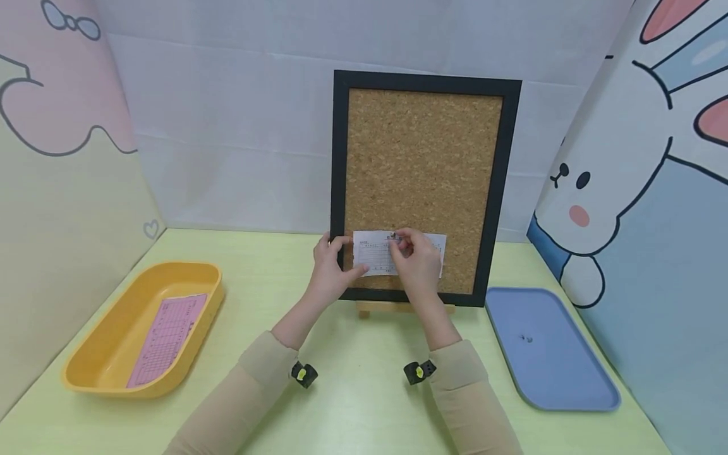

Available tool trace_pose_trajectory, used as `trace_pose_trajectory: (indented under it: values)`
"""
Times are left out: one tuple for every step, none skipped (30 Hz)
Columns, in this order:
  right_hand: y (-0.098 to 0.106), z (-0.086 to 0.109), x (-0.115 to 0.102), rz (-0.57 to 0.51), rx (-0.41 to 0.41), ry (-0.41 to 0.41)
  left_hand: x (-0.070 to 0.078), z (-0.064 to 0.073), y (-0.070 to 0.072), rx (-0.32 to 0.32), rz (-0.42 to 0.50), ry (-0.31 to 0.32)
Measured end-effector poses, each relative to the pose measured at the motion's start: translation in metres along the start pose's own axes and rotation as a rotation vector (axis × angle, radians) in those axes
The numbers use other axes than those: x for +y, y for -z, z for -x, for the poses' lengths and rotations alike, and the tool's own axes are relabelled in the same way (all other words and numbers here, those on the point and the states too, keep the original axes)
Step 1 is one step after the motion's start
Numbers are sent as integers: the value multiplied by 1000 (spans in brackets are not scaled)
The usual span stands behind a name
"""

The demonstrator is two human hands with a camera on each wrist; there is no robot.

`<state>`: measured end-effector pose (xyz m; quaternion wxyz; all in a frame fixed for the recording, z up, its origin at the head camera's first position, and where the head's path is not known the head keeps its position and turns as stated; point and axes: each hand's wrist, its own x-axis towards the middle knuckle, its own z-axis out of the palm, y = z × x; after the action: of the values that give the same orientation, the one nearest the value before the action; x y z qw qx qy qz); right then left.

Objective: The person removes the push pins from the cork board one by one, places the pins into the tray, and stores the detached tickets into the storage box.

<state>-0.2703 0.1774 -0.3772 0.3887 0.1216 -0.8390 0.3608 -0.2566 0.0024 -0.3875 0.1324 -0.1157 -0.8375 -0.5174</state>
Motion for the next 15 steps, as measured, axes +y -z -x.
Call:
trace_pose_trajectory:
  values:
    - [0, 0, 0, 10, 1, 1, 0, 0, 0, -4, -4, 0]
    - [-1, 0, -1, 19, 2, 2, -1, 0, 0, -6, -8, 1]
    - [-2, -1, -1, 28, 5, 4, -1, 0, 0, -8, -12, 2]
    - [-2, -1, -1, 39, 9, 6, -1, 0, 0, -7, -10, -1]
    - [-3, -1, -1, 50, 12, 6, -1, 0, 0, -3, -9, -5]
    - [-3, -1, -2, 59, 16, 7, -2, 0, 0, 1, -7, -8]
    - [-3, -1, -2, 68, 20, 7, -2, -1, 0, 7, -7, -11]
    - [-4, -2, -2, 75, 25, 5, -3, -1, -1, 17, -5, -19]
    - [-4, -2, -3, 85, 29, 5, -3, -2, -1, 29, -6, -29]
    - [-4, -2, -3, 95, 33, 2, -4, -3, -2, 41, -5, -38]
    - [-4, -2, -4, 100, 38, -1, -5, -4, -2, 52, -11, -47]
    - [-4, -3, -4, 105, 43, -3, -6, -5, -3, 62, -14, -56]
    - [-5, -3, -4, 109, 48, -8, -7, -6, -3, 74, -18, -64]
    - [-5, -3, -4, 116, 51, -11, -8, -6, -4, 84, -21, -71]
    - [-5, -4, -5, 121, 56, -13, -8, -7, -4, 94, -26, -76]
